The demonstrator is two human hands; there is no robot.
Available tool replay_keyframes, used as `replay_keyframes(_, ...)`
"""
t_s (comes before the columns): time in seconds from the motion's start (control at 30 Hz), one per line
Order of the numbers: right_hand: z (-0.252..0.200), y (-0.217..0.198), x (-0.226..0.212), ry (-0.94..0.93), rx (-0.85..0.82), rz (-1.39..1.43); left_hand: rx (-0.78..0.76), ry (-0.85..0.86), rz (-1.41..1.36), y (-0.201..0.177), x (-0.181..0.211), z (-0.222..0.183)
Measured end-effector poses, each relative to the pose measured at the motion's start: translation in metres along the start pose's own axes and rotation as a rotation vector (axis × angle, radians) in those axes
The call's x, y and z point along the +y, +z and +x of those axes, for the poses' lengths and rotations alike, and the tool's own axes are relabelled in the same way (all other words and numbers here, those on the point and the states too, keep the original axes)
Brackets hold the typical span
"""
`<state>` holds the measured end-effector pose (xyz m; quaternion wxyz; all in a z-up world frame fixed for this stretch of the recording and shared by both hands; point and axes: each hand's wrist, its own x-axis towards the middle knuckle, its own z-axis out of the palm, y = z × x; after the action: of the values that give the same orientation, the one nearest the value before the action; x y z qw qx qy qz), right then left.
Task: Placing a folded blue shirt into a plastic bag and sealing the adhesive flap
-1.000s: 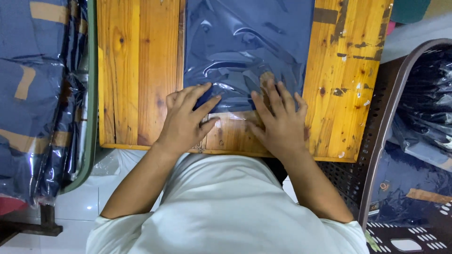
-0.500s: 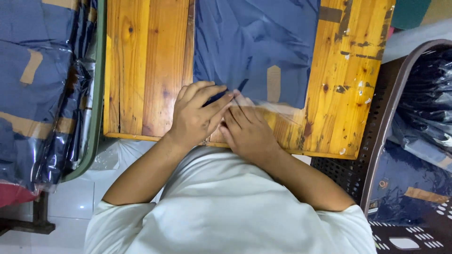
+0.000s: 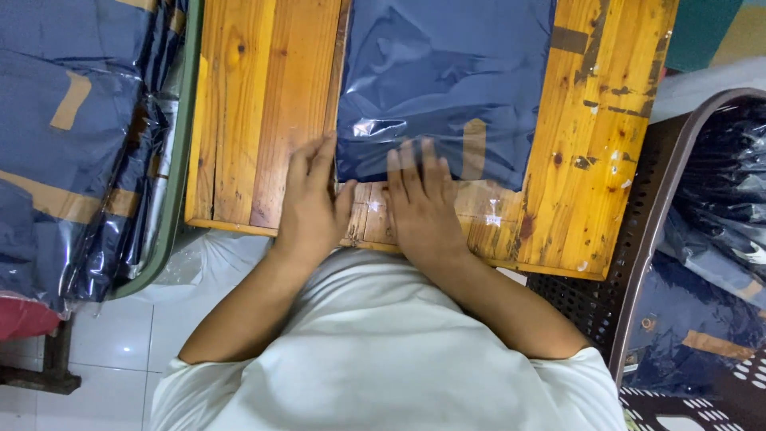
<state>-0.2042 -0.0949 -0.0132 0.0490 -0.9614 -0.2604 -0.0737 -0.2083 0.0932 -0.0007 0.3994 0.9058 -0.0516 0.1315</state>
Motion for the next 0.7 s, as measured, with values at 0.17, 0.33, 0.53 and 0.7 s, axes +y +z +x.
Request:
replay_keyframes(0.17, 0.004, 0.018, -0.006, -0.250, 0.065, 0.136, 0.099, -0.013, -0.060, 0.005, -0.021, -0.005)
replay_keyframes(0.33, 0.011, 0.023, -0.008, -0.192, -0.067, 0.073, 0.171, 0.009, -0.011, 0.013, -0.020, -0.011)
replay_keyframes(0.53, 0.024, 0.026, -0.001, -0.091, -0.085, 0.027, 0.175, 0.031, -0.041, 0.014, -0.015, -0.013)
replay_keyframes(0.7, 0.036, 0.022, 0.001, -0.084, -0.125, 0.018, 0.219, 0.082, -0.062, 0.014, -0.008, -0.010)
